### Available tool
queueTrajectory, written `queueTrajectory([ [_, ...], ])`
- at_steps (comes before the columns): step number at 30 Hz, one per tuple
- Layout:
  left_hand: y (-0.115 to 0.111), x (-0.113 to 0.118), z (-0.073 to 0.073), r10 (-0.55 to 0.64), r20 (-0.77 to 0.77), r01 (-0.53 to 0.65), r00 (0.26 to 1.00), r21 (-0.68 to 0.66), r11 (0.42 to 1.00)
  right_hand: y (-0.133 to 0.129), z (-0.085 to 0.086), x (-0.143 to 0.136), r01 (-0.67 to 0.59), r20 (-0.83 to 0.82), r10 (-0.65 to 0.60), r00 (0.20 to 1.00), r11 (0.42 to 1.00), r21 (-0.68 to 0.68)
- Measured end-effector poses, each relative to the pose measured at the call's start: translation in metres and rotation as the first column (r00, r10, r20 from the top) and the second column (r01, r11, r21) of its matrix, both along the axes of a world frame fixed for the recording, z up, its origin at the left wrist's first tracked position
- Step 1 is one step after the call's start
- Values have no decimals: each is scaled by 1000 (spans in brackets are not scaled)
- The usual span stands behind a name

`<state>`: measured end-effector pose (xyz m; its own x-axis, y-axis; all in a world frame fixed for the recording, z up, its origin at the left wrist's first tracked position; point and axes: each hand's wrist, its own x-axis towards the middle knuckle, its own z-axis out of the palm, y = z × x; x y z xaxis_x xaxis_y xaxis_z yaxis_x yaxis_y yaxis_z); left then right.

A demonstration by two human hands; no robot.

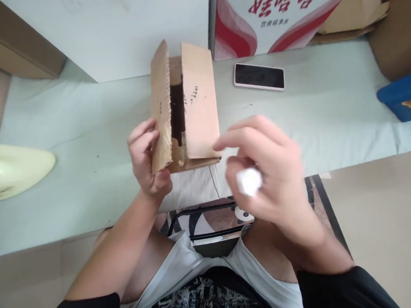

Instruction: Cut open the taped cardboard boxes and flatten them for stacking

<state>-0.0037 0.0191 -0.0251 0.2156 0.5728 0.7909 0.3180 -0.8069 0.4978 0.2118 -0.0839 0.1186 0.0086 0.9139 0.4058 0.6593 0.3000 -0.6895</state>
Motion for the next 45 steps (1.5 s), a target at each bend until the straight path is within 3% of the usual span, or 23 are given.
queueTrajectory([
  [5, 1, 2, 2, -6, 18, 5, 1000, 68, 998, 17, -26, -13, -119, 179, 123, 976, 992, -32],
  [14, -1, 4, 7, 3, 27, -4, 1000, 53, 999, 16, -18, -14, -240, 261, 276, 925, 957, -162],
  [21, 2, 3, 5, -88, 93, 77, 992, 113, 991, 15, -13, -16, -224, 34, 232, 972, 962, -153],
  [24, 1, 3, 7, -111, 101, 103, 989, 80, 991, 12, -11, -16, -223, -54, 217, 975, 965, -137],
  [29, 0, 1, 6, -89, 71, 84, 993, 72, 994, 7, -18, -13, -91, -215, 57, 975, 984, -150],
  [33, 2, 0, 5, -98, 63, 94, 993, 68, 993, 10, -27, -11, -81, -330, 5, 944, 973, -216],
  [40, 1, 1, 5, -131, 84, 125, 988, 80, 989, 22, -26, -14, -33, -205, -15, 979, 973, -230],
  [45, 1, 0, 4, -104, 53, 104, 993, 11, 995, 27, -30, -15, -45, -97, 30, 995, 987, -154],
])
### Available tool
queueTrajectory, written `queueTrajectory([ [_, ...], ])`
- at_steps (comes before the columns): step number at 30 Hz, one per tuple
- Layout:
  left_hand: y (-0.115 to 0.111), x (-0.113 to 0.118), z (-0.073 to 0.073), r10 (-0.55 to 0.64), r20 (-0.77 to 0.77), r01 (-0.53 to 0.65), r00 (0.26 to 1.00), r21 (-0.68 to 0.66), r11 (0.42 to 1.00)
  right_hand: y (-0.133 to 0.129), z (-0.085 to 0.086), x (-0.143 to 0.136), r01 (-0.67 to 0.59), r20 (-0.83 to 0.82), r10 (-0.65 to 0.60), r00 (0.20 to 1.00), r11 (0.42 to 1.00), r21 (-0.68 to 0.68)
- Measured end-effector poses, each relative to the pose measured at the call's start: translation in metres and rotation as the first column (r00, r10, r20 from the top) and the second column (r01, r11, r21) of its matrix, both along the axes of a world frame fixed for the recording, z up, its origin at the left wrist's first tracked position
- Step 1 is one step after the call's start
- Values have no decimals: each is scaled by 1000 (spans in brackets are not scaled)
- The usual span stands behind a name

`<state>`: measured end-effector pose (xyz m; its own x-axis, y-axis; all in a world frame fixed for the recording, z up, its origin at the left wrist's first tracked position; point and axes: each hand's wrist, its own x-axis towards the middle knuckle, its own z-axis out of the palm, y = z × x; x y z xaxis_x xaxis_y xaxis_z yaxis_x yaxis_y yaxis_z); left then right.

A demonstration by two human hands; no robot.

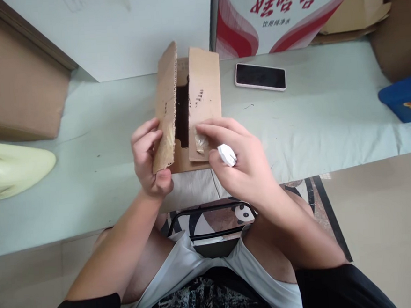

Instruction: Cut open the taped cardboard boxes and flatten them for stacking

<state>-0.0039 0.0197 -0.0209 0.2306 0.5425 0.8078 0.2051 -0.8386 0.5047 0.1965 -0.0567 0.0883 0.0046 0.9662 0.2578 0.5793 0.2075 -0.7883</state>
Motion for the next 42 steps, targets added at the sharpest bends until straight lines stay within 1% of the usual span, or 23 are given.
queueTrajectory([
  [2, 0, -1, -1, 0, -13, -1, 1000, -6, 1000, 2, -4, 0, -14, 32, 13, 999, 1000, 17],
  [5, 1, -1, -2, -10, -8, 10, 1000, 13, 1000, 3, -8, -1, -4, 71, 2, 997, 999, 39],
  [9, 1, 1, -1, -17, 13, 16, 1000, 39, 999, 1, -11, -4, 4, 77, -8, 997, 998, 59],
  [12, -1, 3, 1, 4, 13, -4, 1000, 10, 1000, 0, -12, -4, 5, 89, -10, 996, 998, 57],
  [15, -2, 3, 1, 23, -3, -23, 1000, -23, 999, -1, -14, -3, 39, 145, -49, 988, 997, 68],
  [21, 0, 2, 0, 0, -2, 0, 1000, 31, 1000, 7, -19, -3, 173, 155, -185, 970, 981, 89],
  [23, 1, 3, 0, 8, -4, -8, 1000, 41, 999, 11, -21, -3, 194, 154, -205, 966, 977, 83],
  [28, 2, 3, 0, 6, -24, -5, 1000, 41, 999, 14, -21, -1, 167, 140, -172, 975, 985, 44],
  [36, 1, 3, -1, 0, -26, 0, 1000, 19, 1000, 11, -22, 2, 85, 133, -80, 988, 996, -26],
  [42, 2, 2, -1, -6, -25, 7, 1000, 33, 999, 11, -21, 5, 11, 93, -8, 996, 1000, -29],
])
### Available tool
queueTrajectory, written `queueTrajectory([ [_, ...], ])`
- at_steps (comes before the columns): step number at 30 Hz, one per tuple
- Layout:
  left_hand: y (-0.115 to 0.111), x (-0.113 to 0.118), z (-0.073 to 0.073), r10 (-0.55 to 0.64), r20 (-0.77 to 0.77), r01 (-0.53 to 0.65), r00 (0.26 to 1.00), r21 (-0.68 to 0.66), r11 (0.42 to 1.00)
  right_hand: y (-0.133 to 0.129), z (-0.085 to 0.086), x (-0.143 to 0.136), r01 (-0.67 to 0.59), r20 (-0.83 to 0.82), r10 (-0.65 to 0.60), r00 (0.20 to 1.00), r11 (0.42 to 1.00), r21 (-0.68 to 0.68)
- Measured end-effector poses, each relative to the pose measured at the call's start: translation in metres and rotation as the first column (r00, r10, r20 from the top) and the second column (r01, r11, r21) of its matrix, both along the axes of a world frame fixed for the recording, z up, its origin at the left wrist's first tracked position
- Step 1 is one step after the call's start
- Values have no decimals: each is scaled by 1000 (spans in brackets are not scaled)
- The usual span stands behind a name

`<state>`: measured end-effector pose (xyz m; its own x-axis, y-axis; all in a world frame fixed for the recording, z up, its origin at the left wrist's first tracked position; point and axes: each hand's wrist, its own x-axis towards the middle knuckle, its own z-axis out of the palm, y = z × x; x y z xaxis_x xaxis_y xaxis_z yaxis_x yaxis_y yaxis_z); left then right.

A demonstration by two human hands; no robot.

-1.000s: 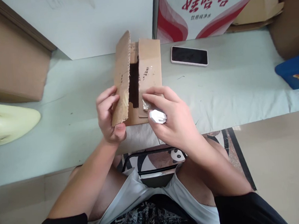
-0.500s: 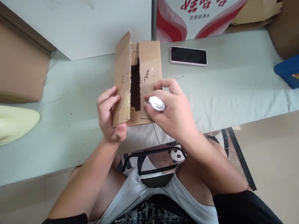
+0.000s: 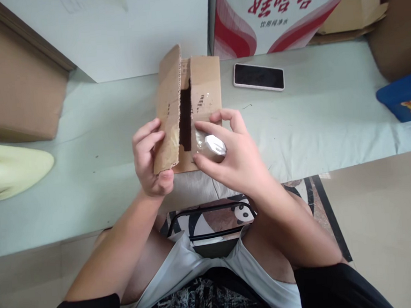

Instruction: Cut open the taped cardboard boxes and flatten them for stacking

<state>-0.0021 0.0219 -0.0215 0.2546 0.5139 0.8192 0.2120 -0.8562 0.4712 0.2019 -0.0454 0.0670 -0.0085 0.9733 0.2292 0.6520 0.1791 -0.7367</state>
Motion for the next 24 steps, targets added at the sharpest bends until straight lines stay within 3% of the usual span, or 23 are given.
queueTrajectory([
  [9, -1, 2, -1, 51, 17, -50, 999, -17, 999, 2, 0, 5, 27, 17, -28, 999, 997, 78],
  [15, 0, 3, 2, 2, 47, -3, 999, 29, 1000, 2, -2, -1, 57, 57, -61, 996, 996, 71],
  [24, 0, 2, -2, 67, 10, -67, 998, -2, 998, 1, -3, -2, 70, 87, -76, 993, 996, 62],
])
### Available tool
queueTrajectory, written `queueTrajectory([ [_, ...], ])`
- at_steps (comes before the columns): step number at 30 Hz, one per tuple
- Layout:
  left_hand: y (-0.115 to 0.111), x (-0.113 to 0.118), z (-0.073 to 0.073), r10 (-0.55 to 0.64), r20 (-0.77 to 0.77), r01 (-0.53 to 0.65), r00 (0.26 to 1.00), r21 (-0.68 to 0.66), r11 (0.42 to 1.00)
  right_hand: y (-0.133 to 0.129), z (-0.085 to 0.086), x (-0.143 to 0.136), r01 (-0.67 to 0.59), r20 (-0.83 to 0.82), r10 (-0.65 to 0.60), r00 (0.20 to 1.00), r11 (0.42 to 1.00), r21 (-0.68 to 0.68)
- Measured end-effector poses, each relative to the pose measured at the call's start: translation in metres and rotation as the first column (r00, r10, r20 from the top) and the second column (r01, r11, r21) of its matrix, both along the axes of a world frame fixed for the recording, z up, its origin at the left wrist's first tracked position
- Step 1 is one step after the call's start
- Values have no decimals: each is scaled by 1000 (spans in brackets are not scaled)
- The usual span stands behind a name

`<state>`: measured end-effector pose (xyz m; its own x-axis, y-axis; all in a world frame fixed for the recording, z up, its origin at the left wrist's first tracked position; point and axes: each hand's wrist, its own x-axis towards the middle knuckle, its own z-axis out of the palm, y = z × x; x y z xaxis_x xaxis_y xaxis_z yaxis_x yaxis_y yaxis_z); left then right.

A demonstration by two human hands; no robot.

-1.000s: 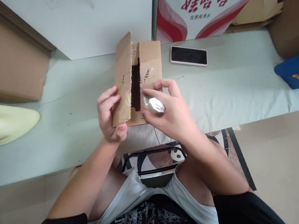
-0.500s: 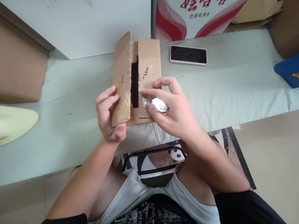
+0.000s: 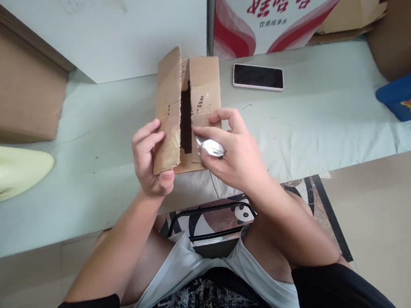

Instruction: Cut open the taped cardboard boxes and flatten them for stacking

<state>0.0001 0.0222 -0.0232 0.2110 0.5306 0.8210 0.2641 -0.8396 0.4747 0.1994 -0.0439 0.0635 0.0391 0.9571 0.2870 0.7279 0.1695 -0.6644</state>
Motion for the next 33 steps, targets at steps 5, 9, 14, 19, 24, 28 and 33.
queueTrajectory([
  [5, -2, -1, 1, -23, -21, 22, 1000, -14, 1000, 0, -3, -2, 15, 41, -17, 999, 999, 49],
  [9, -3, -1, 2, 22, -29, -23, 999, -28, 999, 1, -4, -2, 14, 31, -16, 999, 998, 66],
  [14, -2, -2, 3, -12, -36, 12, 999, 1, 1000, 1, -5, -1, 6, -3, -6, 1000, 997, 74],
  [19, -2, -3, 3, 35, -46, -35, 998, -17, 999, 1, -6, 0, -10, -2, 11, 1000, 998, 65],
  [24, -1, -2, 6, -26, -25, 26, 999, 26, 999, -3, -2, -1, 0, 88, -11, 996, 991, 130],
  [28, -2, -1, 7, -25, -19, 25, 1000, 1, 1000, -7, 3, -1, -87, 219, 48, 975, 981, 175],
  [33, -6, -1, 5, -39, -5, 38, 999, -50, 998, -8, 4, 0, -118, 299, 88, 950, 989, 87],
])
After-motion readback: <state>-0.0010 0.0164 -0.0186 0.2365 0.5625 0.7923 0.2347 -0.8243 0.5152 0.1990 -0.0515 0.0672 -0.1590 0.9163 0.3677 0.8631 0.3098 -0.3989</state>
